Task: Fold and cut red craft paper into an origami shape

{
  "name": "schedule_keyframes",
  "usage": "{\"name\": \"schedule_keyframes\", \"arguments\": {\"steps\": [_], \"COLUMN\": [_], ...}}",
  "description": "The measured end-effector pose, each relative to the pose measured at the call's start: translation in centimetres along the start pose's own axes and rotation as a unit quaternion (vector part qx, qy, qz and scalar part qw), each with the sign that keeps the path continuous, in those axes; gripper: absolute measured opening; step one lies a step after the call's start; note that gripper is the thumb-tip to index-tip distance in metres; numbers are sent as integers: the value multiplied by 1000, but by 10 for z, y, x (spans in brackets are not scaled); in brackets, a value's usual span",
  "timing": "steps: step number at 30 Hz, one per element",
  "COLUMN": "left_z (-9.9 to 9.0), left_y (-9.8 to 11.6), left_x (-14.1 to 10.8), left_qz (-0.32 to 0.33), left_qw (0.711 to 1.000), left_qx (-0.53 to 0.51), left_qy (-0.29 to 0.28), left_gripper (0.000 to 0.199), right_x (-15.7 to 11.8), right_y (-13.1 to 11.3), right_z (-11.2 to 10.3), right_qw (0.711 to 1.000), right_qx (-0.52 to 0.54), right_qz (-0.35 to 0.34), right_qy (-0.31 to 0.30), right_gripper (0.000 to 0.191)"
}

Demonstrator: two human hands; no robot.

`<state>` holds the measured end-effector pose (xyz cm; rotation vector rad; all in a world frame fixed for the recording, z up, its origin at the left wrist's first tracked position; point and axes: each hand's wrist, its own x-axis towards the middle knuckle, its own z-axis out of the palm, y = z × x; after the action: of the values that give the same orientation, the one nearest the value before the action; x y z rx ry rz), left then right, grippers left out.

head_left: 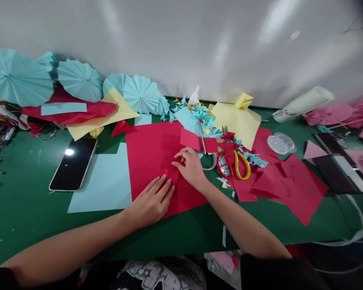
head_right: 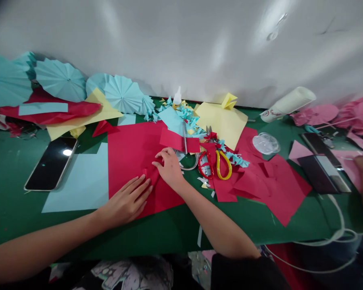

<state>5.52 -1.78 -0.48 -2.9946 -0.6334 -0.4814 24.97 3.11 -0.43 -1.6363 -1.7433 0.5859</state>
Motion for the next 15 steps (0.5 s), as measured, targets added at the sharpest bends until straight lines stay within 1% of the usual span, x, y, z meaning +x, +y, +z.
{"name": "schedule_keyframes", "arguments": {"steps": [6, 10, 12, 15], "left_z": [0, 1, 1, 2], "left_y": [0, 0, -1, -1], "left_x": [0, -2, -2, -3], "left_qz": [6, 3, 2, -5], "left_qw": [1000, 1000, 1000, 1000], "left_qx": [5, 4, -2, -9], "left_qy": [2, -4, -10, -15], "left_gripper": [37, 37, 39, 40], "right_x": [4, 4, 2, -3], "right_y": [-1, -3, -5, -7], "right_z": [2, 1, -2, -9], "right_qw": [1000, 999, 1000, 995], "right_qx": [-13, -5, 14, 31], "right_qz": [13, 2, -22, -72], "right_qy": [22, 34, 14, -57], "right_gripper": [10, 8, 8, 9]}}
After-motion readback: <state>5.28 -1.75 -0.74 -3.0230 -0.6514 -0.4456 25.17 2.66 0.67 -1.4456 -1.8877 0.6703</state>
